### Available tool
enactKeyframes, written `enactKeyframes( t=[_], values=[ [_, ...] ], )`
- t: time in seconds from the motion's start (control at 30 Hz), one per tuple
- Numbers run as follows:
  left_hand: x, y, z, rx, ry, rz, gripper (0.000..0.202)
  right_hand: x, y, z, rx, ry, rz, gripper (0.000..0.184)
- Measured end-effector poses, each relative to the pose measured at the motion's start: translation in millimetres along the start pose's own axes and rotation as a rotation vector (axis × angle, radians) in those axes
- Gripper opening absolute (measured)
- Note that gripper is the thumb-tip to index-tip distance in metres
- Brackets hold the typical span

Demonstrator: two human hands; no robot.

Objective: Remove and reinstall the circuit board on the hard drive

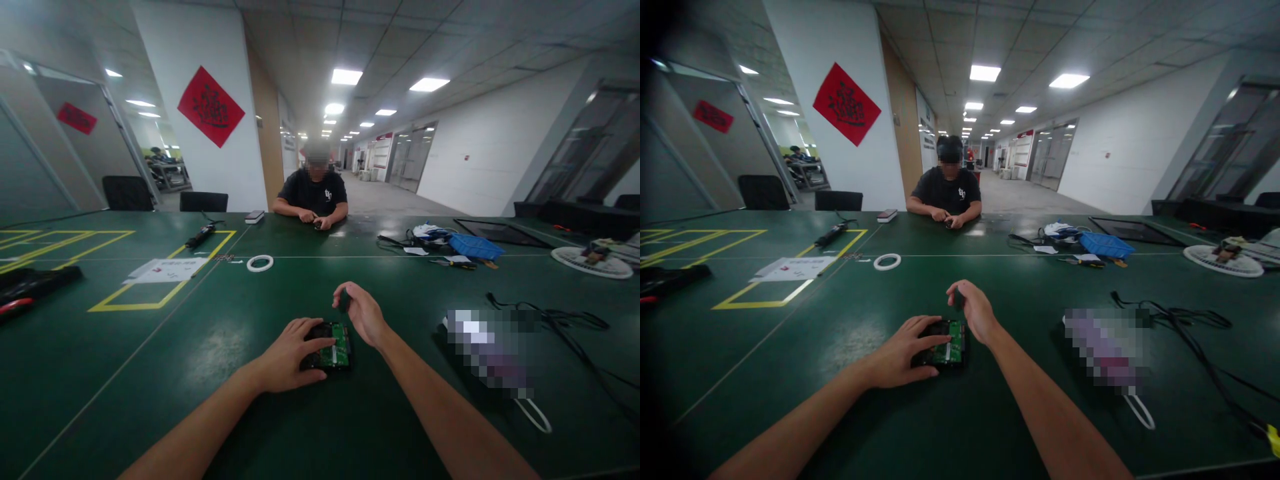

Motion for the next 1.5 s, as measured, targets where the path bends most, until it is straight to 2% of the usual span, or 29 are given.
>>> enactKeyframes(
  t=[0.2, 0.43, 0.63, 0.73, 0.8, 0.9, 0.97, 1.07, 1.17, 1.27, 1.37, 1.47, 1.5],
  values=[
    [-0.2, 2.5, 1.6, -0.006, 0.006, 0.014, 0.067, -12.7, 7.9, 9.5, 0.016, -0.016, 0.420, 0.026],
    [3.0, 3.2, 0.1, 0.017, 0.058, 0.034, 0.067, -14.2, 11.3, 14.8, 0.191, 0.127, 0.772, 0.027],
    [7.9, 0.1, -4.6, 0.059, 0.190, 0.047, 0.084, -37.9, -1.4, 22.9, 0.233, 0.238, 1.068, 0.018],
    [-0.8, 1.7, -3.7, 0.038, 0.356, 0.020, 0.106, -51.4, 2.4, 45.9, 0.263, 0.261, 1.181, 0.018],
    [-9.6, 5.1, 0.4, 0.001, 0.482, 0.003, 0.120, -50.9, 9.6, 68.4, 0.244, 0.197, 1.236, 0.018],
    [-17.2, 11.1, 8.7, -0.054, 0.570, 0.004, 0.122, -34.4, 21.8, 103.7, 0.210, -0.052, 1.271, 0.014],
    [-16.4, 13.6, 11.6, -0.060, 0.605, -0.003, 0.118, -20.0, 23.3, 121.1, 0.208, -0.194, 1.256, 0.014],
    [-11.4, 15.1, 7.2, -0.011, 0.713, -0.024, 0.112, -3.9, 9.2, 129.5, 0.160, -0.324, 1.243, 0.021],
    [-7.8, 18.2, -5.5, 0.064, 0.839, -0.026, 0.105, 0.5, -12.5, 121.2, 0.081, -0.405, 1.221, 0.027],
    [-5.9, 28.3, -20.2, 0.127, 0.916, -0.028, 0.102, -2.6, -25.7, 106.7, 0.126, -0.403, 1.063, 0.042],
    [-2.7, 45.4, -34.5, 0.179, 0.964, -0.020, 0.099, -0.8, -29.6, 86.1, 0.292, -0.352, 0.656, 0.051],
    [3.3, 63.3, -51.6, 0.194, 0.930, 0.084, 0.098, 11.7, -33.5, 56.3, 0.420, -0.330, 0.046, 0.039],
    [5.7, 67.8, -57.9, 0.185, 0.911, 0.144, 0.095, 16.3, -35.8, 45.4, 0.414, -0.327, -0.145, 0.036]
  ],
)
Point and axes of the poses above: each hand's wrist, its own z-axis away from the middle knuckle, its own y-axis out of the back of the hand, x = y × z, the point moved 2 cm from there along -z, towards the middle knuckle, and after that the axes turned 8 degrees about -x, right-handed, at the moved point
